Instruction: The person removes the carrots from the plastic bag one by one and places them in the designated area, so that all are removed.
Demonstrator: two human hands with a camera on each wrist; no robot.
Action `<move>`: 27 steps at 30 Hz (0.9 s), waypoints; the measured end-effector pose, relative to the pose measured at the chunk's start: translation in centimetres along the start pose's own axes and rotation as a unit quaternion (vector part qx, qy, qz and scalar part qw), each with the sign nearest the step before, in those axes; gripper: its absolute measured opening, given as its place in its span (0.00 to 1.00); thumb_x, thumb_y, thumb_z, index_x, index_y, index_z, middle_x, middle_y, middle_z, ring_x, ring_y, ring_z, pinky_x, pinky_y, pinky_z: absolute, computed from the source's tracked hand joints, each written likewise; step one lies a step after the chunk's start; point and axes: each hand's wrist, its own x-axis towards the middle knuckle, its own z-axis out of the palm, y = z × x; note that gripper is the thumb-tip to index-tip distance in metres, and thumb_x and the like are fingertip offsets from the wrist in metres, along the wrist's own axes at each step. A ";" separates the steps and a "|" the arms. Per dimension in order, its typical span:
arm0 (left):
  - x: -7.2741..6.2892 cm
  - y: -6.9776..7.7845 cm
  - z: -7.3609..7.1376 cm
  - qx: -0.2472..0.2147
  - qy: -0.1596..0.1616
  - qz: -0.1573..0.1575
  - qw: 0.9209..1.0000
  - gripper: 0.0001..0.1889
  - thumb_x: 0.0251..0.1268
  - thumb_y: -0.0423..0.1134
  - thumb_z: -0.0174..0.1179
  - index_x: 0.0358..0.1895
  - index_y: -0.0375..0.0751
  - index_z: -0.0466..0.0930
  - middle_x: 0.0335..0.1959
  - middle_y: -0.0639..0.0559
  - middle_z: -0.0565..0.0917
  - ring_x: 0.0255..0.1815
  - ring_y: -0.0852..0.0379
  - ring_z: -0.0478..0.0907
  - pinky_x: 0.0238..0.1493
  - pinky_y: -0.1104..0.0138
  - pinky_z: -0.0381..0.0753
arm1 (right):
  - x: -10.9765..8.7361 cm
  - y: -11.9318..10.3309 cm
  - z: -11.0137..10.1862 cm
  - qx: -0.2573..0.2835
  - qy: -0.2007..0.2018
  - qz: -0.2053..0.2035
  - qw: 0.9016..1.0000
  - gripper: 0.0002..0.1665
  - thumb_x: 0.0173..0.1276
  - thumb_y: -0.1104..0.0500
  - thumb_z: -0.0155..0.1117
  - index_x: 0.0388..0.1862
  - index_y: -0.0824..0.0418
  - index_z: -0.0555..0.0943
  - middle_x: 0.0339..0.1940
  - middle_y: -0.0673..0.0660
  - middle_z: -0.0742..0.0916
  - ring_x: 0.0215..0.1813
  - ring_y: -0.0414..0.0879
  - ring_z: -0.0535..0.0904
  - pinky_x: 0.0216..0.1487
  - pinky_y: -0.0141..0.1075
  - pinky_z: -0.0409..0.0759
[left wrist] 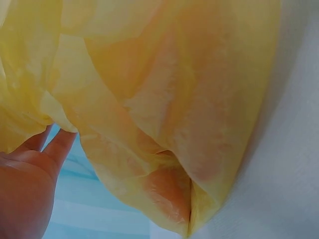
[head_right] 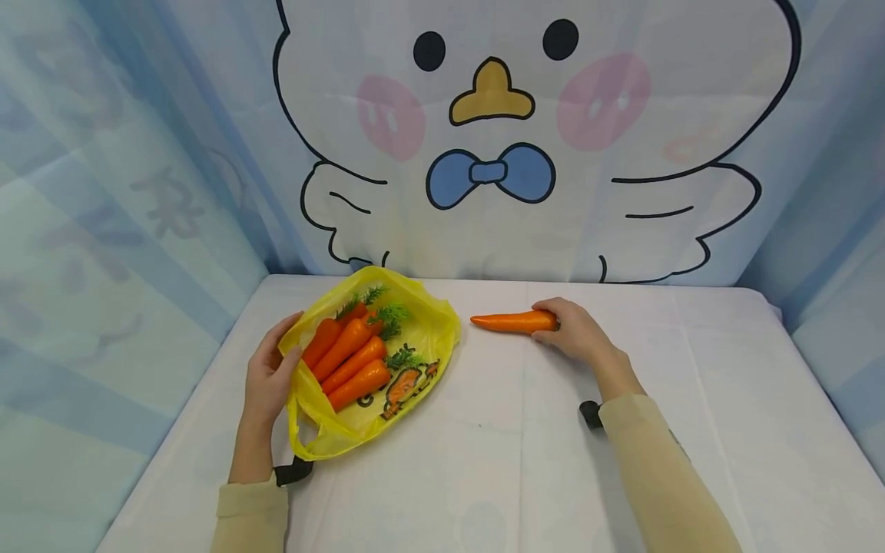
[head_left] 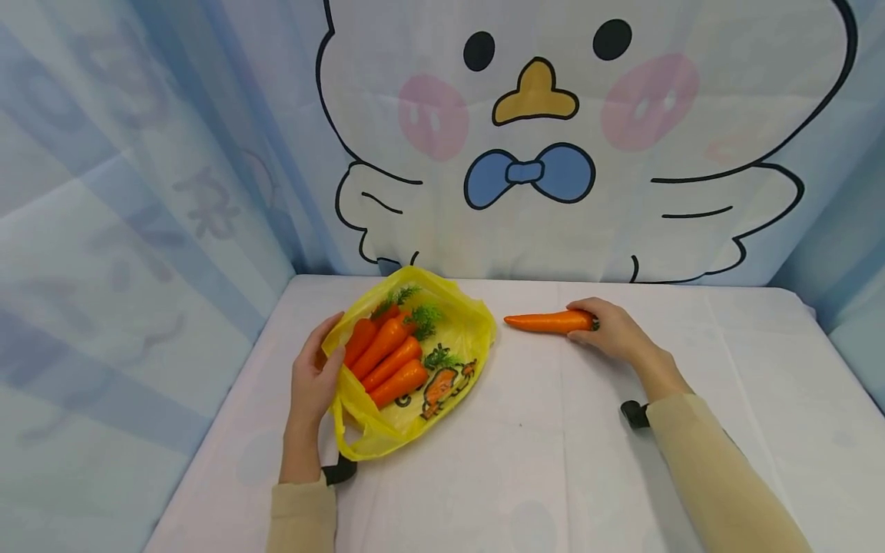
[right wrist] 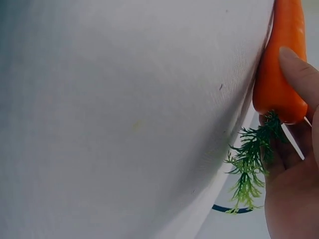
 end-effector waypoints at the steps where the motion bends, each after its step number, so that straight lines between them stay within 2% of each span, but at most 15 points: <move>1: 0.0 0.0 0.0 0.003 0.001 -0.002 1.000 0.25 0.75 0.27 0.51 0.72 0.42 0.70 0.71 0.50 0.72 0.71 0.55 0.65 0.67 0.73 0.66 | 0.0 0.0 0.0 -0.001 -0.001 0.002 1.000 0.33 0.69 0.59 0.70 0.70 0.66 0.72 0.69 0.68 0.74 0.68 0.64 0.67 0.72 0.61 0.60; 6: 0.0 -0.1 0.0 0.005 0.001 -0.004 1.000 0.25 0.74 0.27 0.50 0.72 0.41 0.70 0.71 0.49 0.71 0.72 0.52 0.65 0.68 0.73 0.65 | -0.1 -0.1 -0.2 -0.004 -0.003 0.007 1.000 0.35 0.69 0.58 0.71 0.71 0.66 0.72 0.70 0.68 0.73 0.70 0.65 0.66 0.72 0.61 0.59; 17: 0.0 0.1 -0.1 -0.004 0.002 0.010 1.000 0.25 0.74 0.27 0.50 0.73 0.41 0.70 0.71 0.51 0.72 0.71 0.56 0.65 0.68 0.73 0.66 | -0.4 -0.6 -0.7 0.004 0.004 0.005 1.000 0.37 0.67 0.56 0.73 0.72 0.63 0.71 0.71 0.67 0.73 0.71 0.65 0.65 0.71 0.64 0.59; 27: 0.1 -0.1 -0.1 -0.016 0.003 0.020 1.000 0.25 0.74 0.24 0.50 0.72 0.38 0.70 0.71 0.47 0.71 0.71 0.52 0.65 0.68 0.73 0.65 | -0.6 -1.2 -1.4 0.006 0.015 -0.021 1.000 0.38 0.66 0.57 0.73 0.72 0.62 0.71 0.70 0.66 0.73 0.69 0.65 0.66 0.70 0.64 0.61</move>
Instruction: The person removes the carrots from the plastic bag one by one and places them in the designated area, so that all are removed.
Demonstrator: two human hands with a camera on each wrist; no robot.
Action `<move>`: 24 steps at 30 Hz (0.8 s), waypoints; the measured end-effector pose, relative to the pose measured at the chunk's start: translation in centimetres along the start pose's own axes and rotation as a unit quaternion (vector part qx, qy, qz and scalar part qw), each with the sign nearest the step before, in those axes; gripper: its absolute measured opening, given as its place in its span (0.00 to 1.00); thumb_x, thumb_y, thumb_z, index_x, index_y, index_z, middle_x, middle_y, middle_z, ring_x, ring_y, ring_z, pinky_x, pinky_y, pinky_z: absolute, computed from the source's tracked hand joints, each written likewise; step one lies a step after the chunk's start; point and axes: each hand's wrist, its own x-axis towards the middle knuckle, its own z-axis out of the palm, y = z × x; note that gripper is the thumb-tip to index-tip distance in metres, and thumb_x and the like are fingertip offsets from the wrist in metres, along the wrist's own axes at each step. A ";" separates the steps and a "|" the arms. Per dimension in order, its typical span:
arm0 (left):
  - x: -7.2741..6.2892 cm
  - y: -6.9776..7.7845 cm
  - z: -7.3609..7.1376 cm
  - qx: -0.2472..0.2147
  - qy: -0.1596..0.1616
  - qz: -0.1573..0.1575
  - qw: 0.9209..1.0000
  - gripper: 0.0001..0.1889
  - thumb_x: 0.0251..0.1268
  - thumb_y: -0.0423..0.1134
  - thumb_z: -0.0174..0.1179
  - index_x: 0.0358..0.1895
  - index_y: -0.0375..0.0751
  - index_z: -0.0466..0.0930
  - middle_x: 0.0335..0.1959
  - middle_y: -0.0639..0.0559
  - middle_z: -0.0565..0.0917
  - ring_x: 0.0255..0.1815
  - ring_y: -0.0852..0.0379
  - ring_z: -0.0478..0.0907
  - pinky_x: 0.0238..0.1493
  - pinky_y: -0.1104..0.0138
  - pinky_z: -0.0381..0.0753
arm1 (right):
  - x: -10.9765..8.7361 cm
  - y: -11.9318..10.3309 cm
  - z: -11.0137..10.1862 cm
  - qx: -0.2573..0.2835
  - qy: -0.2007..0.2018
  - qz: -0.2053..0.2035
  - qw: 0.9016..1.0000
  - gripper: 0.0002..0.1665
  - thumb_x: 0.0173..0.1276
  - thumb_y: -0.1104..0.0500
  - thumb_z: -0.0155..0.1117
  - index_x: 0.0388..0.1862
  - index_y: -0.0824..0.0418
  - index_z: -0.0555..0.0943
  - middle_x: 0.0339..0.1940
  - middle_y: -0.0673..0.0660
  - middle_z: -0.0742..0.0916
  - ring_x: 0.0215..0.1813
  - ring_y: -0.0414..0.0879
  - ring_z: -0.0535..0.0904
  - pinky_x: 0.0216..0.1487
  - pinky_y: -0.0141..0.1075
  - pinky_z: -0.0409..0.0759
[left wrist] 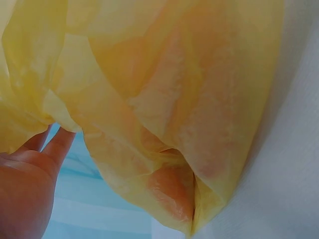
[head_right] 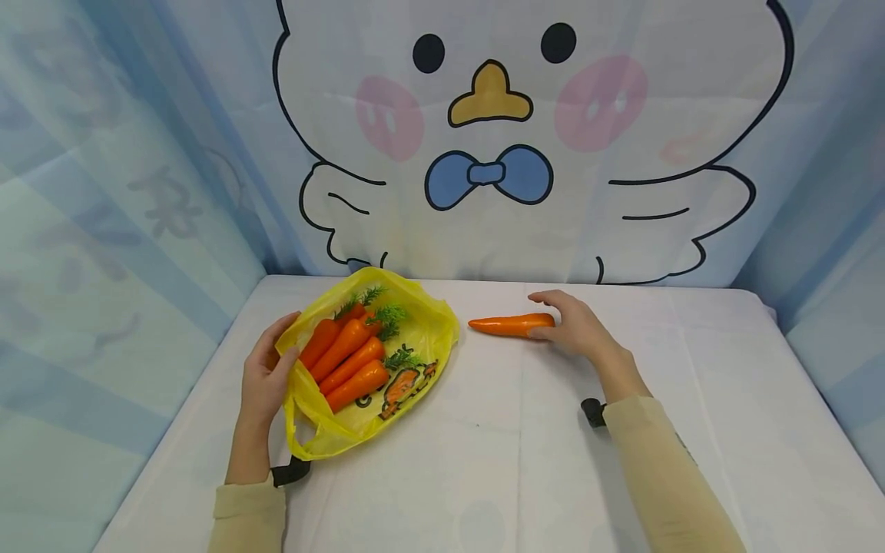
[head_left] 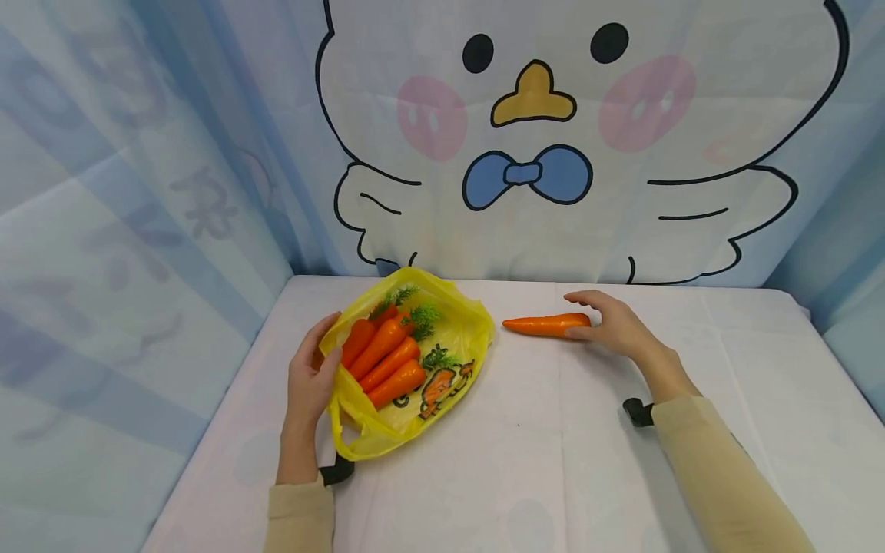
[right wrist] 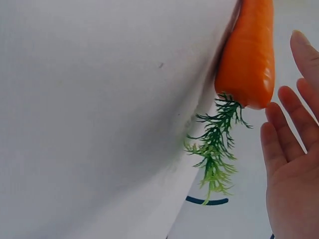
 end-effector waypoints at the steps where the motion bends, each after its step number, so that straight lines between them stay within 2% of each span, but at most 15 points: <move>1: 0.0 0.0 0.0 -0.001 0.000 0.000 1.000 0.25 0.73 0.24 0.50 0.72 0.37 0.69 0.71 0.46 0.71 0.72 0.52 0.65 0.68 0.73 0.65 | 0.0 -0.1 0.0 0.002 0.001 -0.003 1.000 0.37 0.67 0.57 0.73 0.72 0.62 0.71 0.70 0.66 0.73 0.69 0.65 0.67 0.70 0.64 0.61; 6: 0.0 0.1 -0.1 -0.005 -0.001 -0.003 1.000 0.25 0.74 0.24 0.50 0.72 0.36 0.68 0.72 0.44 0.71 0.71 0.50 0.65 0.67 0.74 0.66 | 0.0 -0.8 -0.1 0.010 0.013 -0.023 1.000 0.36 0.67 0.57 0.73 0.72 0.61 0.72 0.71 0.63 0.74 0.69 0.65 0.67 0.69 0.63 0.63; 13: 0.0 0.0 -0.1 -0.007 -0.002 -0.007 1.000 0.24 0.75 0.26 0.51 0.72 0.39 0.70 0.71 0.48 0.72 0.71 0.55 0.66 0.67 0.74 0.66 | 0.1 -2.6 0.4 0.029 0.030 -0.060 0.997 0.34 0.67 0.57 0.73 0.71 0.60 0.73 0.70 0.63 0.75 0.70 0.64 0.67 0.68 0.64 0.64; 19: 0.0 0.0 0.0 -0.006 -0.001 -0.003 1.000 0.24 0.75 0.26 0.50 0.72 0.40 0.70 0.71 0.48 0.72 0.70 0.55 0.67 0.67 0.74 0.66 | 0.4 -4.7 1.3 0.049 0.022 -0.058 0.997 0.35 0.67 0.56 0.73 0.71 0.56 0.74 0.72 0.60 0.73 0.71 0.63 0.66 0.68 0.64 0.65; 21: 0.0 0.0 0.0 -0.005 -0.001 -0.003 1.000 0.24 0.75 0.26 0.50 0.72 0.40 0.71 0.70 0.48 0.72 0.70 0.56 0.67 0.67 0.74 0.66 | 0.5 -5.4 1.8 0.050 0.025 -0.074 0.996 0.34 0.66 0.55 0.74 0.70 0.55 0.75 0.72 0.59 0.74 0.71 0.62 0.66 0.69 0.63 0.65; 24: -0.1 0.1 0.0 -0.007 -0.001 -0.001 1.000 0.24 0.75 0.26 0.50 0.71 0.39 0.71 0.70 0.48 0.72 0.70 0.55 0.67 0.67 0.74 0.66 | 0.7 -6.4 2.5 0.047 0.039 -0.121 0.991 0.34 0.64 0.58 0.75 0.69 0.57 0.76 0.70 0.60 0.76 0.71 0.59 0.68 0.69 0.61 0.65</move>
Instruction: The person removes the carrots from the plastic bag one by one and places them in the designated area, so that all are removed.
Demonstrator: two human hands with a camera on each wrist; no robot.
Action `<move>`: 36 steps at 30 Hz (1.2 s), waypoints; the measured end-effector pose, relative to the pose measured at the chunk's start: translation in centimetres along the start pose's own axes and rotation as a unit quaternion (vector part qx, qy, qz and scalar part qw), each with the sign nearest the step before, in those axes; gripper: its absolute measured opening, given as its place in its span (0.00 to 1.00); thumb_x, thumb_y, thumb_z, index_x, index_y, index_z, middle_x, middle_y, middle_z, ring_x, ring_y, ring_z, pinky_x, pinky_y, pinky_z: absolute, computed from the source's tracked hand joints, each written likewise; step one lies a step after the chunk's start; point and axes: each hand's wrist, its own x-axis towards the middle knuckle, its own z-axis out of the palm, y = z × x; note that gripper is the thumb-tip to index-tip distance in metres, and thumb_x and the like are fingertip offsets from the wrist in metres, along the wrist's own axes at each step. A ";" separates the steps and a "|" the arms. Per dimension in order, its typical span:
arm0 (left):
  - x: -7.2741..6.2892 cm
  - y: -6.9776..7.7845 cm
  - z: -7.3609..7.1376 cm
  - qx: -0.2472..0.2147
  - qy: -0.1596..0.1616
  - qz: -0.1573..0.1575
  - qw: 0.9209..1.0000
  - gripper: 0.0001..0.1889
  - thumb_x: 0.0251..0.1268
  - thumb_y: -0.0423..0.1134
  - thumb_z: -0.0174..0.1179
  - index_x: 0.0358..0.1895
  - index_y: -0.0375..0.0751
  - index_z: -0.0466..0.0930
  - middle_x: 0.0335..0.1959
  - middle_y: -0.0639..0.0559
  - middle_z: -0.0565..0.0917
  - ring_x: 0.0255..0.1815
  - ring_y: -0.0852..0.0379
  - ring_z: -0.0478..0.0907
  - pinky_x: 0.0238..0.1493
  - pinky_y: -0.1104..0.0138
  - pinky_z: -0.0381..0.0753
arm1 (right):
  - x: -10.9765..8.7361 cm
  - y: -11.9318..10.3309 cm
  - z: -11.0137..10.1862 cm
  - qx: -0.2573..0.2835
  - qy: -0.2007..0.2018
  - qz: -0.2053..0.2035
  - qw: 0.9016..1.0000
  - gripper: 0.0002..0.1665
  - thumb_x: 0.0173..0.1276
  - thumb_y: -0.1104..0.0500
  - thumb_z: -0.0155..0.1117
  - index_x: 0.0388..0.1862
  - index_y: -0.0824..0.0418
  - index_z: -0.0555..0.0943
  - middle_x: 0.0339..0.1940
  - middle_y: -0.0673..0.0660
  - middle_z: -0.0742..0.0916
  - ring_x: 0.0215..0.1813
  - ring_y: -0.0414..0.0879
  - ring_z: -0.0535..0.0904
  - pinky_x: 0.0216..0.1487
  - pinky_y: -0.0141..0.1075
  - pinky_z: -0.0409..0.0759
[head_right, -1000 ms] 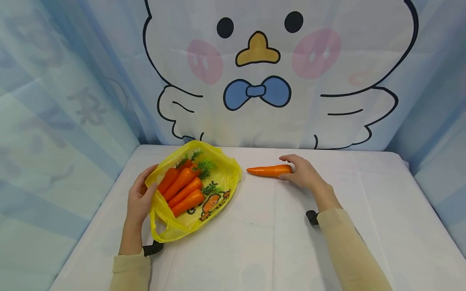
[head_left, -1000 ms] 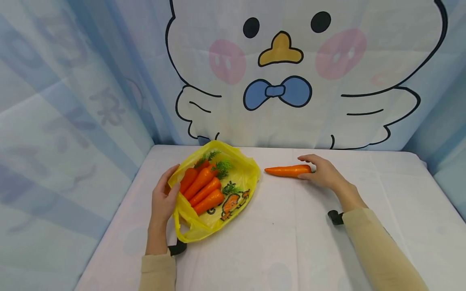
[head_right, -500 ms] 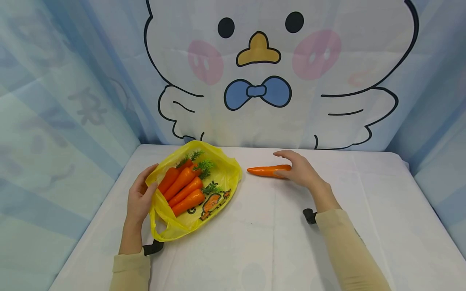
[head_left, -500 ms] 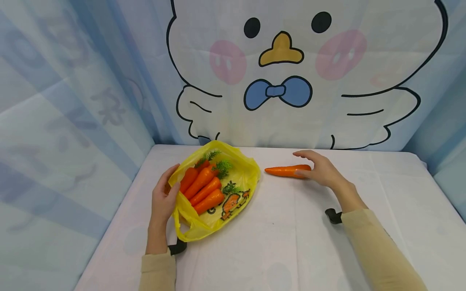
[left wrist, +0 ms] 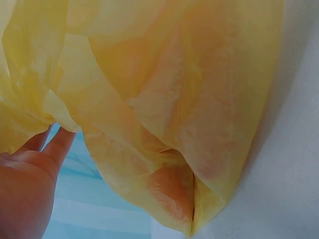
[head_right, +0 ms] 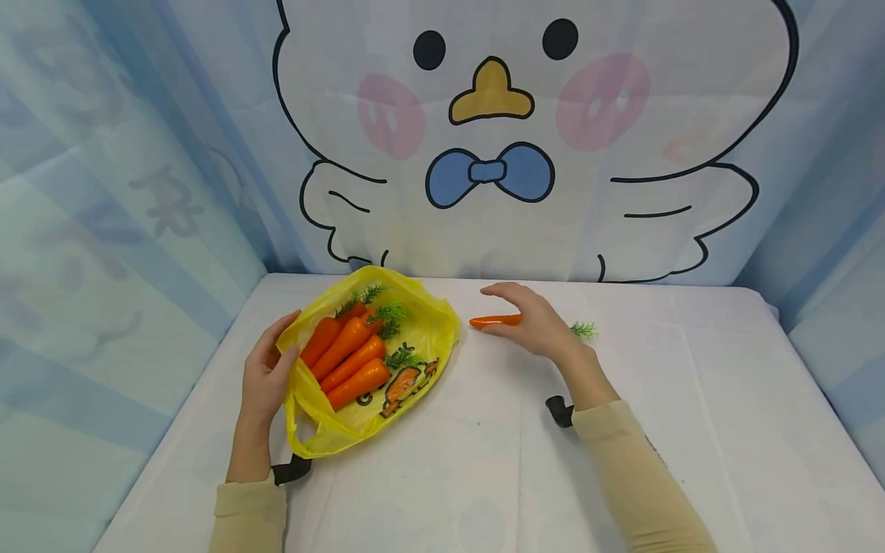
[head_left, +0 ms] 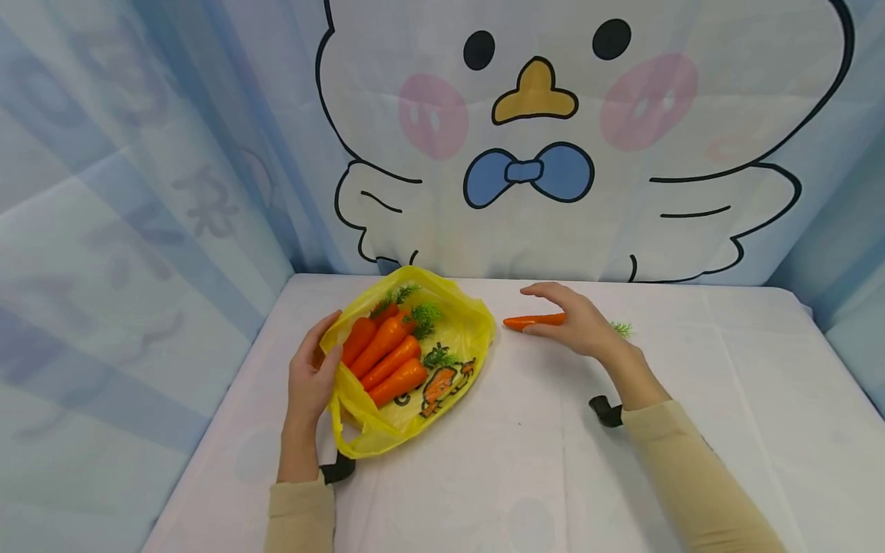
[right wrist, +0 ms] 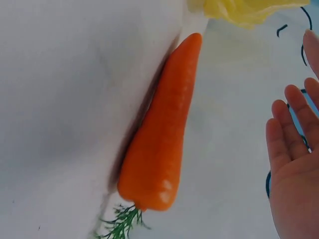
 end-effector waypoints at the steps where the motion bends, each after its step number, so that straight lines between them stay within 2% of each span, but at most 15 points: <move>1: 0.0 0.0 0.0 0.000 0.000 0.000 1.000 0.24 0.75 0.26 0.50 0.71 0.39 0.71 0.70 0.48 0.72 0.70 0.55 0.67 0.67 0.74 0.66 | 0.2 -0.3 0.3 0.003 0.004 -0.019 1.000 0.34 0.63 0.59 0.76 0.68 0.59 0.77 0.69 0.60 0.77 0.70 0.59 0.69 0.70 0.60 0.65; 5: 0.0 0.0 0.1 0.002 0.000 -0.003 1.000 0.24 0.75 0.26 0.50 0.71 0.39 0.71 0.71 0.48 0.72 0.70 0.55 0.67 0.67 0.73 0.66 | 0.8 -1.4 1.5 0.017 0.009 -0.073 0.997 0.34 0.60 0.62 0.77 0.66 0.61 0.78 0.66 0.60 0.79 0.68 0.58 0.71 0.69 0.57 0.67; 15: 0.1 0.1 0.0 0.016 0.000 -0.012 1.000 0.25 0.74 0.26 0.50 0.72 0.39 0.70 0.71 0.48 0.72 0.71 0.54 0.66 0.68 0.72 0.66 | 2.7 -4.7 5.2 0.057 -0.029 -0.119 0.991 0.35 0.60 0.61 0.78 0.67 0.62 0.77 0.67 0.58 0.79 0.69 0.54 0.71 0.71 0.51 0.68; 23: 0.1 0.0 0.1 0.027 0.004 -0.011 1.000 0.25 0.74 0.27 0.50 0.72 0.40 0.71 0.71 0.51 0.72 0.71 0.55 0.66 0.67 0.72 0.67 | 3.8 -6.5 8.1 0.075 -0.062 -0.142 0.985 0.34 0.61 0.59 0.77 0.66 0.63 0.77 0.65 0.58 0.80 0.68 0.53 0.72 0.71 0.49 0.68; 36: 0.1 0.1 0.1 0.035 0.005 -0.018 0.999 0.25 0.74 0.27 0.50 0.72 0.41 0.71 0.71 0.51 0.72 0.70 0.55 0.67 0.68 0.71 0.67 | 4.9 -7.8 11.2 0.043 -0.123 -0.150 0.980 0.33 0.64 0.59 0.75 0.66 0.65 0.77 0.66 0.57 0.80 0.68 0.53 0.73 0.71 0.45 0.68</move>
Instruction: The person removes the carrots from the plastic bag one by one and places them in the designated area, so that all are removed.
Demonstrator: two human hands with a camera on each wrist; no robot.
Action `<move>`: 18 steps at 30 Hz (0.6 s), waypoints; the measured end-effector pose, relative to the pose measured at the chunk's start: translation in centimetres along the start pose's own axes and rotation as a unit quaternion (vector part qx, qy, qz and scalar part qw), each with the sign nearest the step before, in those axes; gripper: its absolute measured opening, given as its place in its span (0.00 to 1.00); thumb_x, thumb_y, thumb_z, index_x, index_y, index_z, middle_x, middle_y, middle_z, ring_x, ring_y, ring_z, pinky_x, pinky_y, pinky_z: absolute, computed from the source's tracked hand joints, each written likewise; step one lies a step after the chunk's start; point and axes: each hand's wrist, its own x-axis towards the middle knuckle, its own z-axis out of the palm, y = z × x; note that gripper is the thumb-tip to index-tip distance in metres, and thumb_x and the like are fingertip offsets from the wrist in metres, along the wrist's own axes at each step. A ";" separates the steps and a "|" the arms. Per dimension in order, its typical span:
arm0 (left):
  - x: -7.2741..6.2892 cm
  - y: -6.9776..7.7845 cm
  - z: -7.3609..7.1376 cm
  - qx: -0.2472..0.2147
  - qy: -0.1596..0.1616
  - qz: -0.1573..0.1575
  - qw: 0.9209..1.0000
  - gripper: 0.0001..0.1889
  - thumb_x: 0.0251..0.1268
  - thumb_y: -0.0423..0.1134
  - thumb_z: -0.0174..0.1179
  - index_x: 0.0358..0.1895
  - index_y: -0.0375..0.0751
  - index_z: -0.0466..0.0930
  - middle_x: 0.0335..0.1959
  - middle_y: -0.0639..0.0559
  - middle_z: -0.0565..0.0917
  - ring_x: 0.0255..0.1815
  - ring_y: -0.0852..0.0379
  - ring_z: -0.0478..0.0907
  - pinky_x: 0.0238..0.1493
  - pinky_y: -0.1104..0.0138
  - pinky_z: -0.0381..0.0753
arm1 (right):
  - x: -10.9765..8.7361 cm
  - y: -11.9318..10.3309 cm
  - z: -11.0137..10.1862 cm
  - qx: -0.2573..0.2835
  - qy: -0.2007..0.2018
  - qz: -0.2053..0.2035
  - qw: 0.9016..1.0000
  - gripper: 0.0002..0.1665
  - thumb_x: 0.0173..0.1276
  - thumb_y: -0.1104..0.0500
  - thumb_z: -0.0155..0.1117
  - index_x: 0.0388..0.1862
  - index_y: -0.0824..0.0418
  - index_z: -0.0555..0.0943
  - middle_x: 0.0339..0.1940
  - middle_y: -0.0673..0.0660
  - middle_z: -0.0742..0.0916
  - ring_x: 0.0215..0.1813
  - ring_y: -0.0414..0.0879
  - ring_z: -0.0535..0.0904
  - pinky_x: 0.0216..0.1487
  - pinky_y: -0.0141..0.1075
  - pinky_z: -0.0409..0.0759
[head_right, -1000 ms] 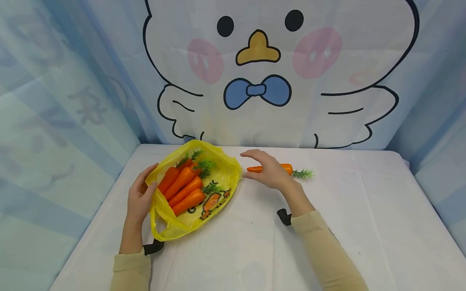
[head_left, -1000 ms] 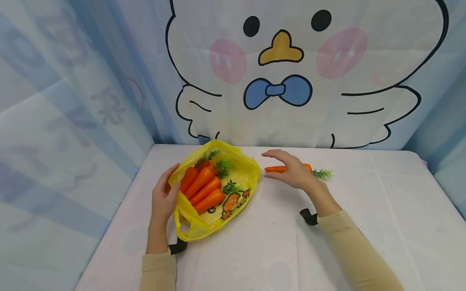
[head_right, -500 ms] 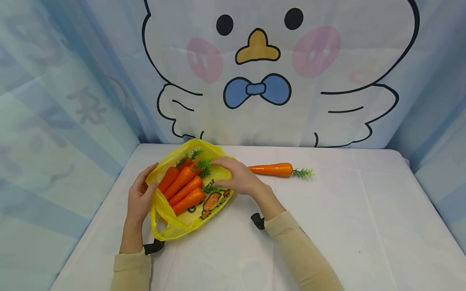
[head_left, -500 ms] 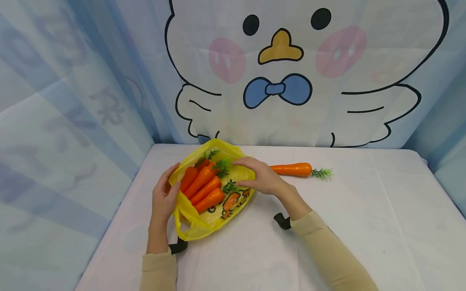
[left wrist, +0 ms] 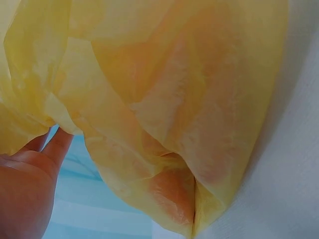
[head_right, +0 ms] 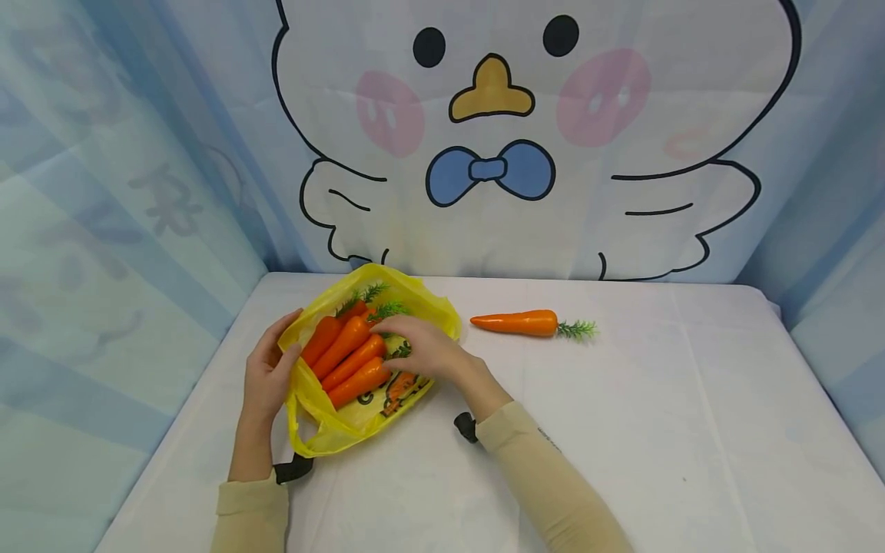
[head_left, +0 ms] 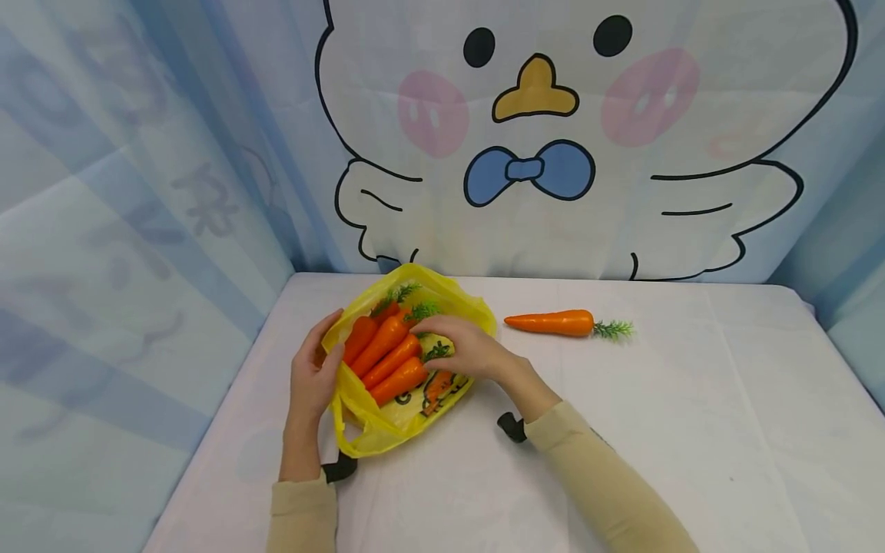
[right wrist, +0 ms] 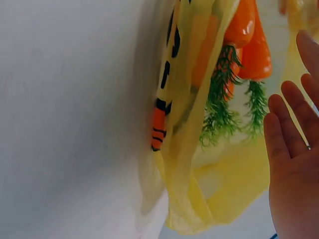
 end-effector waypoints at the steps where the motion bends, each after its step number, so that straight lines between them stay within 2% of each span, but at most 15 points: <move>1: 0.0 0.0 0.0 0.001 0.000 0.001 1.000 0.25 0.74 0.27 0.50 0.72 0.41 0.71 0.71 0.50 0.72 0.70 0.54 0.67 0.68 0.71 0.67 | 0.1 -0.1 0.1 -0.004 -0.007 0.005 1.000 0.33 0.64 0.59 0.75 0.67 0.64 0.77 0.66 0.57 0.80 0.68 0.53 0.72 0.71 0.45 0.68; 7: -0.1 0.0 -0.1 -0.001 -0.001 0.006 1.000 0.25 0.73 0.26 0.50 0.72 0.40 0.71 0.71 0.50 0.72 0.71 0.55 0.66 0.68 0.70 0.67 | 0.7 -0.5 1.0 -0.014 -0.056 0.034 0.998 0.31 0.67 0.56 0.72 0.68 0.60 0.77 0.67 0.55 0.79 0.69 0.50 0.72 0.71 0.44 0.68; 12: -0.2 0.1 -0.1 0.000 -0.001 0.006 1.000 0.25 0.73 0.27 0.50 0.72 0.41 0.71 0.70 0.51 0.73 0.70 0.56 0.66 0.68 0.71 0.66 | 1.2 -0.8 1.7 -0.032 -0.087 0.039 0.995 0.31 0.67 0.54 0.73 0.68 0.59 0.77 0.67 0.54 0.79 0.67 0.49 0.73 0.70 0.42 0.70; 18: -0.1 0.1 -0.1 -0.002 -0.002 0.008 1.000 0.24 0.74 0.27 0.50 0.72 0.40 0.71 0.71 0.48 0.72 0.71 0.52 0.66 0.68 0.71 0.66 | 1.5 -0.7 2.5 -0.070 -0.112 0.044 0.990 0.31 0.67 0.52 0.72 0.68 0.56 0.77 0.66 0.52 0.80 0.67 0.48 0.73 0.70 0.40 0.68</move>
